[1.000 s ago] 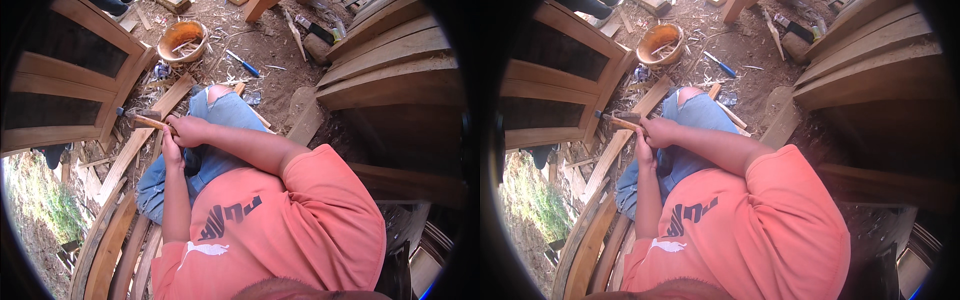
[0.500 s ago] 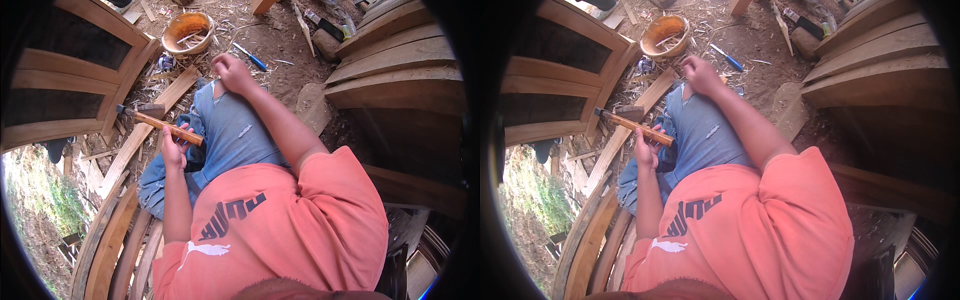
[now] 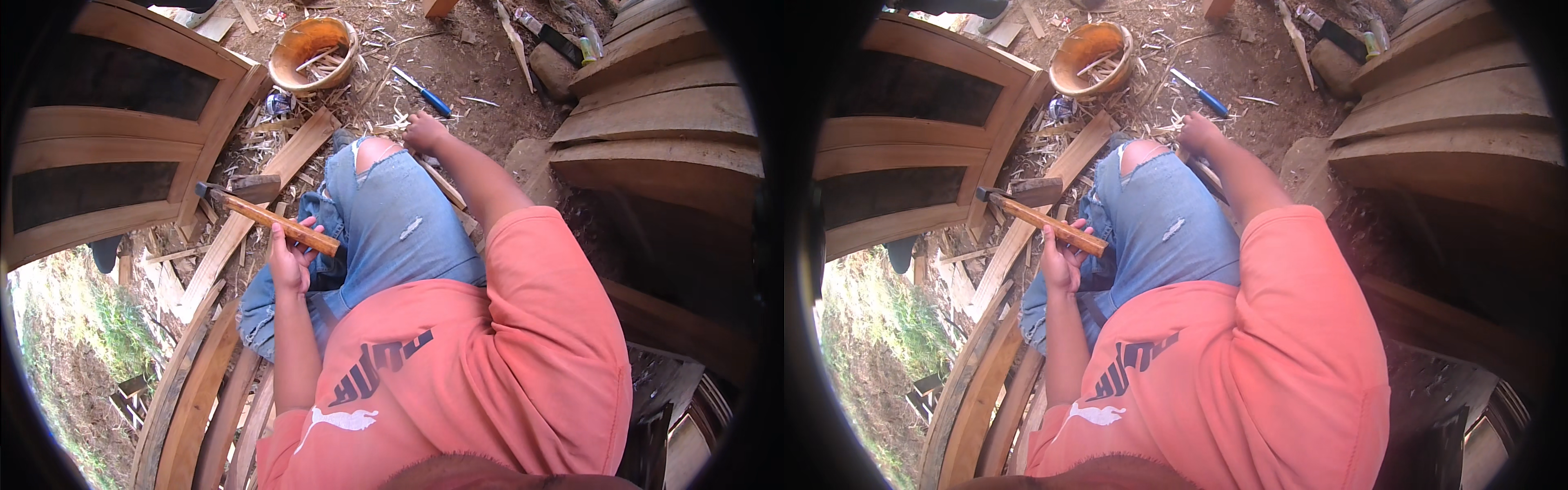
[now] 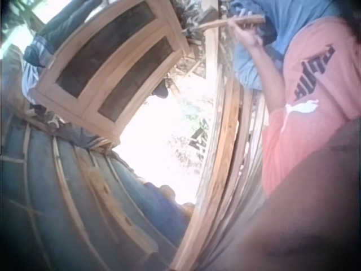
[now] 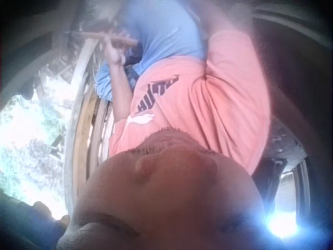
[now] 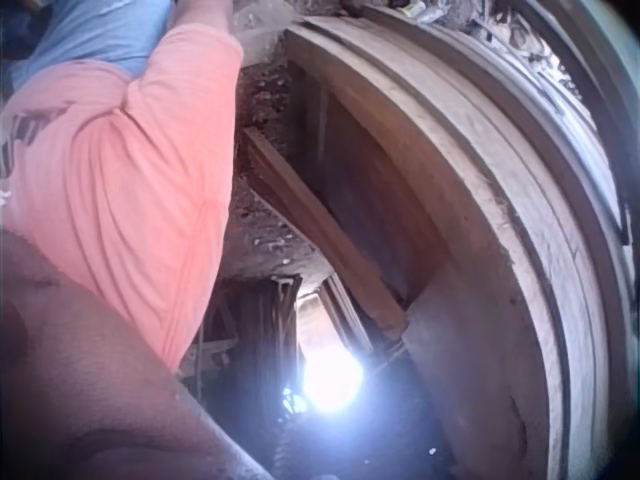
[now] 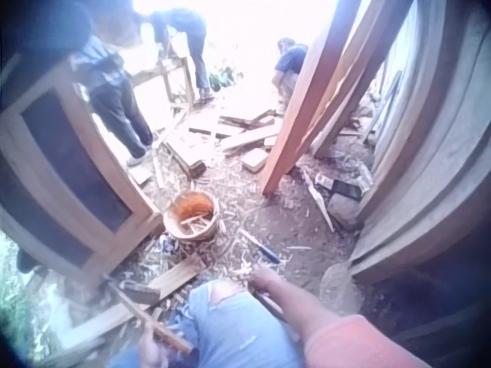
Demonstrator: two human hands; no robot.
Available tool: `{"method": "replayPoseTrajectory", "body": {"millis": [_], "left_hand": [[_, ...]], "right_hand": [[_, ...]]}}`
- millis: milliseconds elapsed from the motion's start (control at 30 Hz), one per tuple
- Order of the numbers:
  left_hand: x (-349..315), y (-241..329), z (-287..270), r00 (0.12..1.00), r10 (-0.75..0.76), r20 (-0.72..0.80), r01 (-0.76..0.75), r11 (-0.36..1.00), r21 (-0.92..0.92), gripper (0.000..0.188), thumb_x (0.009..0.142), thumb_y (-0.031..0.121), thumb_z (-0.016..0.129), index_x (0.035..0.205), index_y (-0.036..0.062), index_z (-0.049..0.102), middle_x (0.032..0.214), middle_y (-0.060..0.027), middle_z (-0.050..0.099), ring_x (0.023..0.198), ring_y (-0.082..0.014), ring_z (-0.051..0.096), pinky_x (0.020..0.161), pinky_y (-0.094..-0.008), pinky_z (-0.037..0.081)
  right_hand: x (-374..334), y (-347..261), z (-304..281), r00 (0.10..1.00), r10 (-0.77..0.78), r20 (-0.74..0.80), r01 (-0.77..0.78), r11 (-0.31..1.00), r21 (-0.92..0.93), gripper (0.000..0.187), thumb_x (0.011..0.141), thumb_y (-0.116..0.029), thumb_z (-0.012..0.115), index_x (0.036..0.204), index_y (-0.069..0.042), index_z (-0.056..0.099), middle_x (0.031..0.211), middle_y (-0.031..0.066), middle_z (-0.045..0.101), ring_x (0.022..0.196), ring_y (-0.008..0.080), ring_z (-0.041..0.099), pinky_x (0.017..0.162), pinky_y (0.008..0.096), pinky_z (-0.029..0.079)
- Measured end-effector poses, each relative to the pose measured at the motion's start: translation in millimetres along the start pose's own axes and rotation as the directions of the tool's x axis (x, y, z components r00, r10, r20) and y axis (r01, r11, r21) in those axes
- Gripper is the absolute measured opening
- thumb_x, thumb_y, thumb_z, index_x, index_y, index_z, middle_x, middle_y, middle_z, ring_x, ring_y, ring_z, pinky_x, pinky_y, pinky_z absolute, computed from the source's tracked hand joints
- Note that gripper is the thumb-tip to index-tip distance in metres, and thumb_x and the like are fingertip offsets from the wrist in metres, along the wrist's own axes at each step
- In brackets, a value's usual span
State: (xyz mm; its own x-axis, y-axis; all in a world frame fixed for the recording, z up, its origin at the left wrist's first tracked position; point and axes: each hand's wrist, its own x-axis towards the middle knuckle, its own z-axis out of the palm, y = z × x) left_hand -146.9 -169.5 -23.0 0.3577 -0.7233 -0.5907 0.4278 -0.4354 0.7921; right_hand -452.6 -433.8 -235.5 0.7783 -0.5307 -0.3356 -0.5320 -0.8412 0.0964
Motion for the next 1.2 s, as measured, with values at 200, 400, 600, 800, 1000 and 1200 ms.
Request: {"method": "replayPoseTrajectory", "body": {"millis": [200, 400, 600, 800, 1000, 1200], "left_hand": [[1.0, 1.9, -8.7, 1.000, -0.002, 0.020, 0.002, 1.000, -0.023, 0.061, 0.116, 0.056, 0.038, 0.141, 0.0001, 0.045, 0.133, -0.0272, 0.068, 0.115, -0.0396, 0.075, 0.086, -0.0515, 0.067], [3.3, 6.8, -13.9, 0.999, -0.013, 0.041, 0.014, 1.000, -0.017, 0.059, 0.116, 0.055, 0.039, 0.138, 0.0018, 0.046, 0.132, -0.0268, 0.068, 0.115, -0.0399, 0.075, 0.086, -0.0526, 0.067], [1.2, 8.2, -21.2, 0.998, -0.018, 0.057, 0.020, 0.999, -0.035, 0.059, 0.116, 0.056, 0.039, 0.139, 0.0022, 0.046, 0.133, -0.0272, 0.068, 0.116, -0.0399, 0.074, 0.085, -0.0525, 0.067], [0.6, 6.8, -21.3, 0.999, -0.001, 0.050, 0.002, 1.000, -0.027, 0.060, 0.116, 0.056, 0.041, 0.139, 0.0022, 0.047, 0.129, -0.0263, 0.069, 0.115, -0.0391, 0.075, 0.086, -0.0525, 0.066], [2.0, 5.5, -22.1, 0.999, -0.007, 0.050, 0.008, 1.000, -0.013, 0.061, 0.115, 0.058, 0.040, 0.139, 0.0019, 0.049, 0.128, -0.0253, 0.069, 0.117, -0.0380, 0.074, 0.088, -0.0512, 0.065], [3.3, 4.9, -27.7, 0.998, -0.001, 0.068, 0.003, 1.000, -0.029, 0.060, 0.115, 0.059, 0.041, 0.138, 0.0041, 0.050, 0.126, -0.0225, 0.071, 0.114, -0.0355, 0.075, 0.089, -0.0509, 0.064]], "right_hand": [[4.8, -11.9, -18.4, 0.992, -0.029, 0.122, 0.046, 0.989, -0.138, 0.024, 0.091, -0.035, 0.077, 0.111, -0.025, 0.085, 0.116, -0.0065, 0.079, 0.122, 0.0186, 0.065, 0.098, 0.0393, 0.044], [17.3, -0.3, -15.2, 0.996, -0.013, 0.092, 0.027, 0.988, -0.154, 0.021, 0.098, -0.037, 0.069, 0.104, -0.026, 0.086, 0.113, -0.0077, 0.079, 0.116, 0.0180, 0.065, 0.098, 0.0387, 0.043], [7.6, 81.1, -26.1, 0.949, 0.279, 0.146, -0.227, 0.928, -0.297, 0.020, 0.098, -0.032, 0.069, 0.105, -0.024, 0.086, 0.113, -0.0052, 0.081, 0.119, 0.0196, 0.067, 0.099, 0.0407, 0.044], [-54.3, 164.0, -105.8, 0.873, 0.446, 0.199, -0.371, 0.870, -0.324, 0.017, 0.095, -0.026, 0.075, 0.107, -0.022, 0.086, 0.113, -0.0018, 0.082, 0.115, 0.0220, 0.073, 0.094, 0.0404, 0.048], [-135.8, 157.3, -120.9, 0.873, 0.381, 0.304, -0.312, 0.916, -0.251, 0.017, 0.094, -0.025, 0.075, 0.108, -0.021, 0.083, 0.109, 0.0015, 0.081, 0.109, 0.0231, 0.075, 0.092, 0.0383, 0.051], [-190.4, 160.7, -175.5, 0.772, 0.564, 0.292, -0.435, 0.805, -0.404, 0.025, 0.090, -0.024, 0.077, 0.113, -0.015, 0.080, 0.111, 0.0036, 0.079, 0.113, 0.0224, 0.072, 0.098, 0.0386, 0.047]]}}
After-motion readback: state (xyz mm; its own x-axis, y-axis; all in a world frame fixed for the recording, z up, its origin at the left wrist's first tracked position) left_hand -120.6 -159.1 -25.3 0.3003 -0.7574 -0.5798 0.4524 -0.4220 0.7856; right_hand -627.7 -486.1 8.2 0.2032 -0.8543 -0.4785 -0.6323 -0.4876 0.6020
